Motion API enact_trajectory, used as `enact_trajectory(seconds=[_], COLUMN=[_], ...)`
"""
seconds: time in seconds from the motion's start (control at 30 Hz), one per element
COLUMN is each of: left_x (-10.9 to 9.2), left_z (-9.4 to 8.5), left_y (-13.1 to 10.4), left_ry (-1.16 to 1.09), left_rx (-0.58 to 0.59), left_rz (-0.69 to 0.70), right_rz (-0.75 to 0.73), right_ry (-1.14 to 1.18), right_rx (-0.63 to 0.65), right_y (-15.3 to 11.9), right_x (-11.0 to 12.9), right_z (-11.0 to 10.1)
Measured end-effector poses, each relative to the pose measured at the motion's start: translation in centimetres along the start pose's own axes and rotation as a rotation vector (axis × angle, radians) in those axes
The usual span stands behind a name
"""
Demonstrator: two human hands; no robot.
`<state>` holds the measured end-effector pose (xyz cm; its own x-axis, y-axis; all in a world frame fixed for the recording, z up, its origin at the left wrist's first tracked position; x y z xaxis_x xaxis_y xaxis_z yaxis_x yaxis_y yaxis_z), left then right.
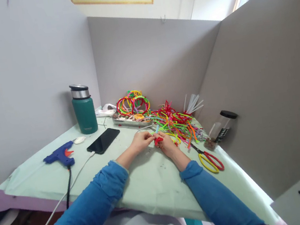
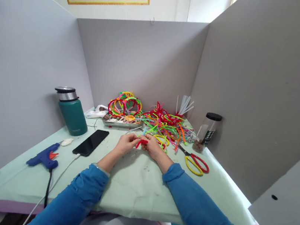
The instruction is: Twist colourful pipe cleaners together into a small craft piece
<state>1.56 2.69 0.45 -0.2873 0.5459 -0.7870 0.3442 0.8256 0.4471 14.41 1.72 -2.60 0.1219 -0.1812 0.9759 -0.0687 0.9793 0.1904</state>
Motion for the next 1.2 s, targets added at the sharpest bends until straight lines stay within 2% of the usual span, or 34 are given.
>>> enact_trajectory(seconds=[0.8,1.03,1.2], left_x=[0.3,-0.5,-0.8], left_z=[0.2,0.0,-0.2], left_y=[-0.2,-0.5,-0.5], left_ry=[0.106,0.139,0.13], left_rx=[-0.006,-0.005,-0.027], left_rz=[0.072,0.149,0.149], right_rz=[0.028,0.01,-0.02], right_ry=[0.03,0.01,-0.043], right_rx=[-0.011,-0.016,0.001], right_y=[-0.5,-0.4,-0.4], right_x=[0.6,0.5,0.5], right_z=[0.4,0.3,0.3])
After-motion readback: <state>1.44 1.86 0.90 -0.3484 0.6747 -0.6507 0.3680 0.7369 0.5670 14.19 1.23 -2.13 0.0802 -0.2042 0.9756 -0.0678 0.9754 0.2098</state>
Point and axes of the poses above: each hand's wrist, its own y-axis towards the middle knuckle, its own z-axis out of the palm, x = y × z, the point moved 4 cm from there along y, towards the middle knuckle, and after that the axes turned 9 degrees about -y, right-handed, at the moved point
